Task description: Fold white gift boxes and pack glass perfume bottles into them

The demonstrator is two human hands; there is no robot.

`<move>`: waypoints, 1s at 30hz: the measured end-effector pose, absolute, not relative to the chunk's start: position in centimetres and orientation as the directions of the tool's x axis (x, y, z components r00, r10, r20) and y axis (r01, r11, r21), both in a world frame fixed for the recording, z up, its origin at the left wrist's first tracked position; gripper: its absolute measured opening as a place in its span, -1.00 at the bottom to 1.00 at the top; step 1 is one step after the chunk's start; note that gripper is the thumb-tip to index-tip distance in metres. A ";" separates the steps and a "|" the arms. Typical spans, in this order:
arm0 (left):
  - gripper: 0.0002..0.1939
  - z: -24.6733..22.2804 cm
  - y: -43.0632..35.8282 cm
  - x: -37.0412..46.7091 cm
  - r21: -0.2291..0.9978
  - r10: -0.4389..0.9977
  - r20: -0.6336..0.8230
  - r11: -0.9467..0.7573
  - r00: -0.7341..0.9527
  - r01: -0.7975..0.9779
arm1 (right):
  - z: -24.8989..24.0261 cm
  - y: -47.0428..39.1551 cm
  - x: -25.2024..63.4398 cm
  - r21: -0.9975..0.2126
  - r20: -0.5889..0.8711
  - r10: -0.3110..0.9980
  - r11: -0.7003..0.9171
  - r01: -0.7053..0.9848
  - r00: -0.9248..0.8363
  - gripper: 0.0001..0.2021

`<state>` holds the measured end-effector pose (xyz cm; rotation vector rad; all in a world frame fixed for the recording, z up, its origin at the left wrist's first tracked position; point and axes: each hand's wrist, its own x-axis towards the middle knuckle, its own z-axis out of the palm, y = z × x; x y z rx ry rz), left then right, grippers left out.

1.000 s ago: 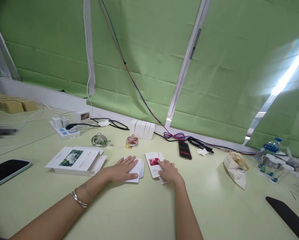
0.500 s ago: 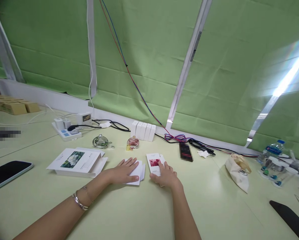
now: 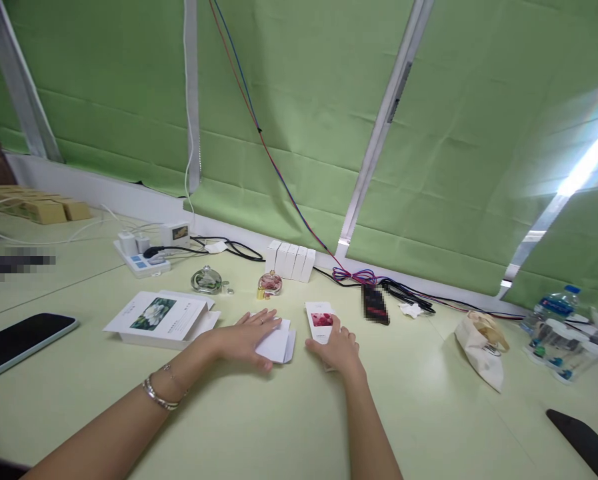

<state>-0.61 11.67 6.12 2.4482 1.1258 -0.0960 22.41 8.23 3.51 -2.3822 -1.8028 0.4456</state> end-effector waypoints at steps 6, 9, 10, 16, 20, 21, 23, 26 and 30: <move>-0.17 6.0 13.0 -2.2 0.481 0.751 -0.153 -0.511 0.642 0.712 | 3.3 8.4 22.8 -0.273 -0.134 0.953 -0.300 0.914 0.273 -0.19; -0.36 5.9 13.4 -2.5 0.501 0.791 -0.065 -0.502 0.609 0.705 | 3.1 8.4 22.7 -0.277 -0.105 0.957 -0.288 0.917 0.269 -0.20; -0.42 6.0 13.5 -2.5 0.505 0.806 -0.022 -0.502 0.592 0.702 | 3.0 8.3 22.6 -0.278 -0.089 0.959 -0.285 0.917 0.271 -0.20; -0.58 7.5 13.3 -2.7 0.485 0.851 0.144 -0.505 0.504 0.714 | 3.5 8.2 22.4 -0.291 0.053 0.962 -0.240 0.926 0.267 -0.27; -0.67 7.1 13.6 -3.1 0.416 0.898 0.100 -0.429 0.428 0.802 | 4.3 7.7 21.4 -0.306 0.170 0.982 -0.023 0.952 0.079 -0.42; -0.68 6.8 13.7 -3.2 0.392 0.914 0.084 -0.396 0.396 0.830 | 4.5 7.5 20.9 -0.308 0.182 0.983 0.063 0.949 -0.006 -0.47; -0.72 6.5 13.8 -3.3 0.348 0.941 0.032 -0.326 0.337 0.879 | 4.5 7.0 19.7 -0.321 0.169 0.969 0.227 0.919 -0.181 -0.53; -0.76 6.4 13.8 -3.4 0.308 0.959 -0.062 -0.245 0.277 0.919 | 4.0 6.4 18.0 -0.355 0.112 0.939 0.344 0.869 -0.326 -0.55; -0.67 6.7 13.5 -3.1 0.310 0.960 -0.115 -0.210 0.256 0.927 | 3.1 6.3 17.4 -0.390 0.068 0.943 0.325 0.861 -0.325 -0.42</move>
